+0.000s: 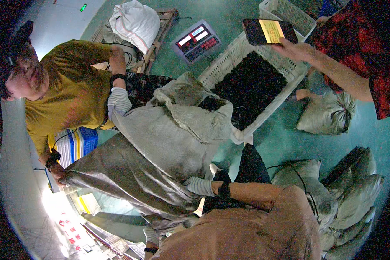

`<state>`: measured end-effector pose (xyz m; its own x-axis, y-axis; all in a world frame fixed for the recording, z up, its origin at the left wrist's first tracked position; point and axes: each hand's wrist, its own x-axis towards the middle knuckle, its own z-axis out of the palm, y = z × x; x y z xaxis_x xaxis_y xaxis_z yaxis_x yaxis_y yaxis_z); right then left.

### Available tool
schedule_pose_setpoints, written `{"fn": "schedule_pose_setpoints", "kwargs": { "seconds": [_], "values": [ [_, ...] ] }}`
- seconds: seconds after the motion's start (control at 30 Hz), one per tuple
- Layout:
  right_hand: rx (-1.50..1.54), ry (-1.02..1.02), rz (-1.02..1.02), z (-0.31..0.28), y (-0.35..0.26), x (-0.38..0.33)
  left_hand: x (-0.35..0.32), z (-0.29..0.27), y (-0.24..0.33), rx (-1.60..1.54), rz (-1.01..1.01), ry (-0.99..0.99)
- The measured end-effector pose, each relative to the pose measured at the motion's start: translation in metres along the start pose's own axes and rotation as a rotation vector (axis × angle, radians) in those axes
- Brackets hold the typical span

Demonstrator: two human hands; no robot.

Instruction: Weighing and transferring small plastic parts between large bags and baskets using an industrial scale.

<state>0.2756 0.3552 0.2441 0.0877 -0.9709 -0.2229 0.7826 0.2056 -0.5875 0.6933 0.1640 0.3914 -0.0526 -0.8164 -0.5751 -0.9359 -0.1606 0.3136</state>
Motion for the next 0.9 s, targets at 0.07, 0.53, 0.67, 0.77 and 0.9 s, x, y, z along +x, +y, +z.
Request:
{"fn": "schedule_pose_setpoints", "kwargs": {
  "seconds": [0.07, 0.53, 0.67, 0.77, 0.9],
  "values": [
    [-0.087, 0.011, 0.021, 0.032, -0.063, -0.018, 0.01, -0.011, -0.008, 0.135, 0.075, -0.026],
    [-0.973, 0.451, -0.419, 0.118, -0.177, -0.115, 0.006, -0.003, 0.141, -0.386, -0.001, -0.239],
    [-0.887, 0.646, -0.501, 0.096, -0.212, -0.172, -0.021, 0.026, 0.177, -0.255, 0.173, -0.419],
    [-0.761, 0.808, -0.584, 0.053, -0.199, -0.181, -0.04, 0.056, 0.198, -0.161, 0.275, -0.503],
    [-0.899, 0.967, -0.435, -0.011, -0.158, -0.184, -0.032, 0.085, 0.21, -0.181, 0.239, -0.547]
  ]
}}
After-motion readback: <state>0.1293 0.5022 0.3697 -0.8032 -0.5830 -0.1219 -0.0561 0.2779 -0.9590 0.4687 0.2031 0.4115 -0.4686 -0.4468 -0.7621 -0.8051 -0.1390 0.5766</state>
